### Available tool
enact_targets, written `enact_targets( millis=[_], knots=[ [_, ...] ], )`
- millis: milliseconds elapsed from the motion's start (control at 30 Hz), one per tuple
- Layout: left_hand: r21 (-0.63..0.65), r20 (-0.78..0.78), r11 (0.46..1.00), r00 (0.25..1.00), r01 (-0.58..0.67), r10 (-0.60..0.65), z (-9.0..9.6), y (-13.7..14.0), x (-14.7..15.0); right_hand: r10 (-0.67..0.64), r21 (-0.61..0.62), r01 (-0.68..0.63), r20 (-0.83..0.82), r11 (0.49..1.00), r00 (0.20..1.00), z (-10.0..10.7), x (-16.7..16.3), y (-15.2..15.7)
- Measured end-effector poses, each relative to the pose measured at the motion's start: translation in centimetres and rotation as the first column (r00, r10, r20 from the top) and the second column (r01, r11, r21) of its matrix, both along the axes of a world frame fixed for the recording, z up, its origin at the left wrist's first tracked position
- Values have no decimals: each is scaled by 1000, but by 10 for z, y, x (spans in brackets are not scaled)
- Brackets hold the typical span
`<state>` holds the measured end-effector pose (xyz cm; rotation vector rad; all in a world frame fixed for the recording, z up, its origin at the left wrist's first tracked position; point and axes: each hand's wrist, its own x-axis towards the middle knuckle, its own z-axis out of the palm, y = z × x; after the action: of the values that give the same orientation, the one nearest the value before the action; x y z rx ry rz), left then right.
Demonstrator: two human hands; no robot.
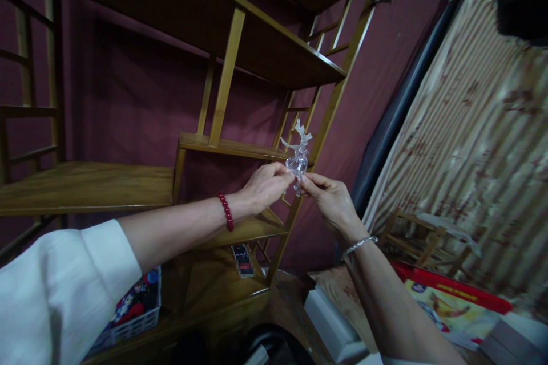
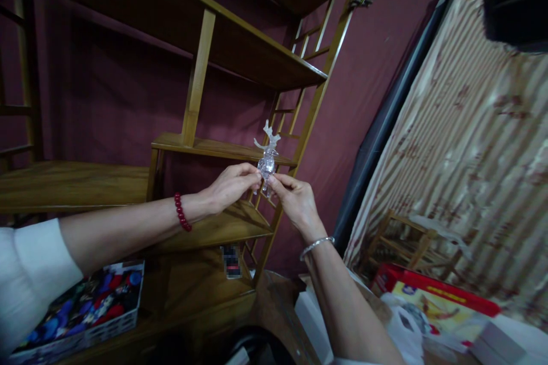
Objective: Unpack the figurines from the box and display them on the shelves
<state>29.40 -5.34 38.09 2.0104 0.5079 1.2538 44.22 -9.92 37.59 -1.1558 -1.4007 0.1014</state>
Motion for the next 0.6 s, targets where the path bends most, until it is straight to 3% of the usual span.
enact_targets(
  millis=[267, 600],
  knots=[
    [-49, 11, 998, 999, 48, -48, 16, 12, 7, 46, 14, -46, -19, 999, 999, 11, 3, 14],
    [-178, 100, 973, 987, 144, -127, 35, 23, 15, 14, 56, -15, 20, 998, 1000, 25, 10, 34]
  ],
)
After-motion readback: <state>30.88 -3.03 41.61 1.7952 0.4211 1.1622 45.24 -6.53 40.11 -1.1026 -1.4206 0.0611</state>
